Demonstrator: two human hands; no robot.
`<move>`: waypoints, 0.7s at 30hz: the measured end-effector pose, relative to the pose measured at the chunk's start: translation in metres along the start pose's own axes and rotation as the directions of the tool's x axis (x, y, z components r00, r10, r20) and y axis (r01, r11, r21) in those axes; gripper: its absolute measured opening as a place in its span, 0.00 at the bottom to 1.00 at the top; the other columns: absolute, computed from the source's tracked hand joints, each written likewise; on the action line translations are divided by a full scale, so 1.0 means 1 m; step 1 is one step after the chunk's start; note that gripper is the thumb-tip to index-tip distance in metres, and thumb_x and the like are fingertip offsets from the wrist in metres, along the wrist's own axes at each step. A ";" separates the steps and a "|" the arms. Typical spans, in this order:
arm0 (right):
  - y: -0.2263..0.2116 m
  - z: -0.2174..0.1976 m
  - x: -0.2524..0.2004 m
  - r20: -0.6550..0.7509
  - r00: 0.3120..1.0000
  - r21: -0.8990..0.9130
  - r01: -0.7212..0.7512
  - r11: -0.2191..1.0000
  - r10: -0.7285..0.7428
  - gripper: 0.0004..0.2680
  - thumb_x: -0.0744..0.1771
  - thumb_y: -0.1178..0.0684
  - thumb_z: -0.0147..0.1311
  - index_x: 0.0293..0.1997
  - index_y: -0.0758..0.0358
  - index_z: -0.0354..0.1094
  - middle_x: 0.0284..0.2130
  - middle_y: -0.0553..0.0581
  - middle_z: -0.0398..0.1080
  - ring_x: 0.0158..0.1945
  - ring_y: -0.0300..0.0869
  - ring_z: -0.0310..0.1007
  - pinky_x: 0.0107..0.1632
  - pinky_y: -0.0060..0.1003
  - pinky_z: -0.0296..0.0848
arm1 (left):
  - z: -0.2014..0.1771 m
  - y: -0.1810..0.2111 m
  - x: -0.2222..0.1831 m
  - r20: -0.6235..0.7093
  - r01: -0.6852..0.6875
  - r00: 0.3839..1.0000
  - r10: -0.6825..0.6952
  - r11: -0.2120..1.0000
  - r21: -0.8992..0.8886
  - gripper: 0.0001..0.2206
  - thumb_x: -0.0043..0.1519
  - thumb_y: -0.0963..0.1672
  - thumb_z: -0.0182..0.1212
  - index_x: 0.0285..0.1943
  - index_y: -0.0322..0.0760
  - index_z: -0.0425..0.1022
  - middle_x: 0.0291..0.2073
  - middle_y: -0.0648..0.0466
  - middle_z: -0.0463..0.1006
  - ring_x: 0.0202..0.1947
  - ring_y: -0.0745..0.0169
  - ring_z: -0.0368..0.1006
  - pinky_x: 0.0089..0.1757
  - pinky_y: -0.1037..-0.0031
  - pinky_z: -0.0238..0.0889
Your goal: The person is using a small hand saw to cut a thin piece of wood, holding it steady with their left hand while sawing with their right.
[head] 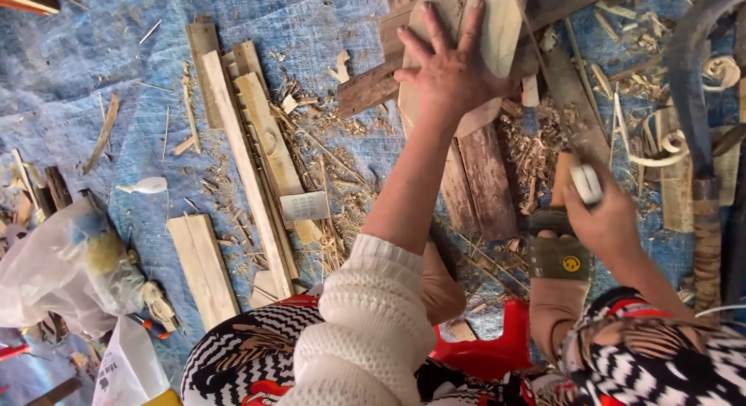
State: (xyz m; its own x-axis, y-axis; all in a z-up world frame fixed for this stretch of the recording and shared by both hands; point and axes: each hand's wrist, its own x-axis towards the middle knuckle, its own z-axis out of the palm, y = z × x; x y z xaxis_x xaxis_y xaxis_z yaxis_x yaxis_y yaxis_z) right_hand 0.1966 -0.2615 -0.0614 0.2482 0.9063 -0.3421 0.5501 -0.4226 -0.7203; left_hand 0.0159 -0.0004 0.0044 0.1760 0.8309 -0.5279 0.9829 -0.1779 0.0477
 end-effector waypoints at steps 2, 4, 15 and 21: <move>0.015 -0.001 -0.006 0.002 0.999 -0.026 -0.041 0.999 0.041 0.21 0.70 0.52 0.55 0.74 0.62 0.62 0.31 0.65 0.72 0.30 0.53 0.71 0.32 0.49 0.70 | 0.000 -0.002 0.003 -0.008 -0.005 1.000 0.006 1.000 0.006 0.59 0.54 0.74 0.70 0.81 0.68 0.27 0.77 0.35 0.18 0.74 0.10 0.19 0.58 0.20 0.43; 0.019 0.002 -0.002 -0.001 0.996 -0.051 -0.089 0.995 0.089 0.21 0.70 0.52 0.55 0.74 0.59 0.63 0.34 0.67 0.73 0.32 0.56 0.72 0.35 0.52 0.70 | 0.005 -0.005 0.001 -0.012 -0.017 1.000 0.017 1.000 0.015 0.59 0.54 0.73 0.73 0.81 0.69 0.29 0.77 0.36 0.17 0.74 0.11 0.19 0.59 0.19 0.41; -0.072 -0.004 0.078 0.069 0.990 0.022 -0.125 0.992 0.124 0.22 0.70 0.55 0.56 0.75 0.55 0.55 0.35 0.66 0.72 0.33 0.56 0.74 0.36 0.50 0.78 | -0.010 0.009 -0.002 0.045 0.047 0.998 -0.046 0.998 -0.032 0.56 0.56 0.73 0.60 0.81 0.64 0.23 0.76 0.33 0.13 0.73 0.10 0.16 0.59 0.20 0.38; 0.022 0.002 0.006 -0.007 0.999 -0.063 -0.039 0.997 0.039 0.20 0.70 0.53 0.59 0.71 0.67 0.63 0.32 0.67 0.73 0.30 0.55 0.73 0.31 0.49 0.74 | 0.031 -0.009 0.014 -0.163 -0.039 0.985 0.063 0.989 0.145 0.63 0.51 0.79 0.72 0.81 0.73 0.26 0.79 0.41 0.22 0.75 0.14 0.25 0.56 0.20 0.48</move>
